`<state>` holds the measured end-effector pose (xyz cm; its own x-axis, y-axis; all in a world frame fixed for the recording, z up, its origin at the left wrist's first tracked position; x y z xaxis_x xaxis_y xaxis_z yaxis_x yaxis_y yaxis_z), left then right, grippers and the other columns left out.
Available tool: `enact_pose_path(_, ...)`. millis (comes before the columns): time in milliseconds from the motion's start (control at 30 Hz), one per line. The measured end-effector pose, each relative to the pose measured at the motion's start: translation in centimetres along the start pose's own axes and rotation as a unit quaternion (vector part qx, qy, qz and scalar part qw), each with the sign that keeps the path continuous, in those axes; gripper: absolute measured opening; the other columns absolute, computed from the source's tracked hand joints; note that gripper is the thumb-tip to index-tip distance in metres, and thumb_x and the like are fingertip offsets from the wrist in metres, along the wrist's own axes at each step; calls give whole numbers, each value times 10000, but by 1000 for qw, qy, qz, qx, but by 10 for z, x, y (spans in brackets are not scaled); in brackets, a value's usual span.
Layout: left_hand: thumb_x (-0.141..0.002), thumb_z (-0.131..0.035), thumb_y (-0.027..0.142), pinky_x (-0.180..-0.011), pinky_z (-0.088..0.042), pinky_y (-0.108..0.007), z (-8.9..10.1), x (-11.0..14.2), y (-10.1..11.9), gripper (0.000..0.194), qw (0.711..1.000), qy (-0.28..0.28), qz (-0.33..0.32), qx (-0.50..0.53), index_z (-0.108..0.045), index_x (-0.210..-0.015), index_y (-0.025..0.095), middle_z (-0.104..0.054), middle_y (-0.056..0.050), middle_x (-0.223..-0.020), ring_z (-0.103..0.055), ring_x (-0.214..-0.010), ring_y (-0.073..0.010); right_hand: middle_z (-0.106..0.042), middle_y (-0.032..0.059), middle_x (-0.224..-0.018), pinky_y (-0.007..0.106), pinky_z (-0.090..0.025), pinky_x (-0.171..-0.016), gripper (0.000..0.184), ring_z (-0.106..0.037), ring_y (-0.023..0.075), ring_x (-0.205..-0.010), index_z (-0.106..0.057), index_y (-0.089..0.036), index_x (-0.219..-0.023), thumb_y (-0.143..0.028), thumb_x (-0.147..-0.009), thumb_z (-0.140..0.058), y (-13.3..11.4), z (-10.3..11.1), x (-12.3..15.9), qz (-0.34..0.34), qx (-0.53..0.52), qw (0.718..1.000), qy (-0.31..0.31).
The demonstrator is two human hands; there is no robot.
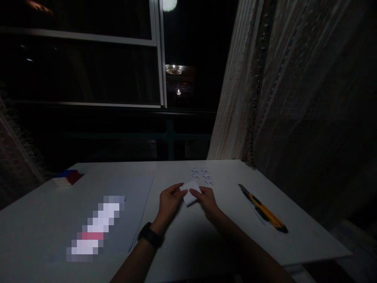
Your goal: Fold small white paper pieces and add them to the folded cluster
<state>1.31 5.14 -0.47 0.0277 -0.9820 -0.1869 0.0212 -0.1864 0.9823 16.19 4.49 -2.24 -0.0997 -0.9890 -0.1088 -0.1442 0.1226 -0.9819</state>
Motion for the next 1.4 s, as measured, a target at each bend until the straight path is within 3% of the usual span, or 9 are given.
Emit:
enact_pose_path(100, -564, -719, 305, -562, -474, -246, 1, -1, -4, 416, 1000, 6, 16, 25, -675, -923, 100, -691, -90, -731, -627, -629, -172, -649, 44, -704, 286, -437, -599, 341, -581, 170, -624, -638, -134, -820, -344, -562, -715, -4, 0, 1, 17, -35, 999, -10)
enact_pose_path(233, -561, -722, 291, -529, -473, -243, -1, 1, 0, 344, 999, -10, 31, 44, -690, -846, 101, -686, -84, -681, -618, -587, -166, -644, -2, -743, 284, -450, -606, 664, -584, 161, -641, -483, -238, -1151, -286, -539, -736, -9, -3, 1, 20, -55, 996, -70)
enact_pose_path(300, -558, -723, 283, -511, -469, -243, -4, 3, 3, 322, 997, -34, 39, 50, -694, -821, 99, -683, -81, -653, -610, -562, -162, -632, -3, -741, 286, -445, -614, 569, -573, 159, -651, -536, -223, -1094, -301, -561, -721, -12, -2, -1, 41, -22, 995, -90)
enact_pose_path(400, -557, -720, 262, -502, -463, -238, -7, 6, 7, 281, 997, -56, 39, 33, -699, -785, 98, -676, -72, -620, -596, -540, -152, -626, 13, -723, 292, -428, -648, 271, -558, 167, -688, -649, -180, -821, -321, -595, -698, -16, 3, -5, 95, 59, 991, -71)
enact_pose_path(467, -560, -715, 247, -499, -458, -233, -8, 7, 9, 253, 997, -64, 34, 20, -702, -767, 102, -669, -60, -596, -584, -523, -142, -638, 22, -741, 302, -419, -703, 213, -560, 180, -736, -667, -183, -755, -302, -583, -709, -19, 6, -6, 125, 93, 986, -60)
enact_pose_path(600, -577, -704, 247, -488, -452, -226, -9, 7, 9, 249, 997, -74, 28, 23, -699, -783, 107, -661, -46, -583, -570, -505, -130, -661, 31, -767, 315, -414, -742, 212, -574, 193, -768, -687, -198, -744, -290, -557, -728, -19, 6, -8, 131, 96, 984, -69)
enact_pose_path(833, -584, -709, 292, -470, -441, -213, -6, 5, 7, 265, 998, -38, 27, 32, -681, -779, 114, -656, -40, -574, -580, -506, -133, -678, 34, -809, 336, -415, -778, 265, -588, 214, -821, -696, -209, -780, -301, -536, -743, -18, 7, -7, 124, 82, 987, -58)
enact_pose_path(1133, -552, -717, 293, -559, -468, -245, -4, 9, 14, 296, 1000, -7, -9, -22, -689, -798, 131, -681, -61, -658, -622, -621, -175, -673, 34, -727, 338, -433, -728, 231, -589, 207, -736, -692, -197, -713, -315, -519, -737, -18, 10, -9, 124, 105, 987, -19)
enact_pose_path(1400, -564, -707, 306, -549, -457, -247, -4, 5, 10, 283, 999, -12, -7, -29, -686, -774, 117, -679, -75, -648, -617, -608, -175, -673, 31, -740, 320, -433, -728, 194, -590, 197, -749, -690, -203, -710, -301, -547, -726, -19, 9, -8, 132, 94, 986, -31)
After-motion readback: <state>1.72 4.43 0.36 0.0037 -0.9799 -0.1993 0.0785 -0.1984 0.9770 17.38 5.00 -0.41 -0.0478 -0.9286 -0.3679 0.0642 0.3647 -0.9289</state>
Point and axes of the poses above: each hand's wrist, its own x-axis away from the middle knuckle, its own z-axis out of the back of the hand, y = z × x, the point moved 6 cm from there along -x, towards the middle knuckle
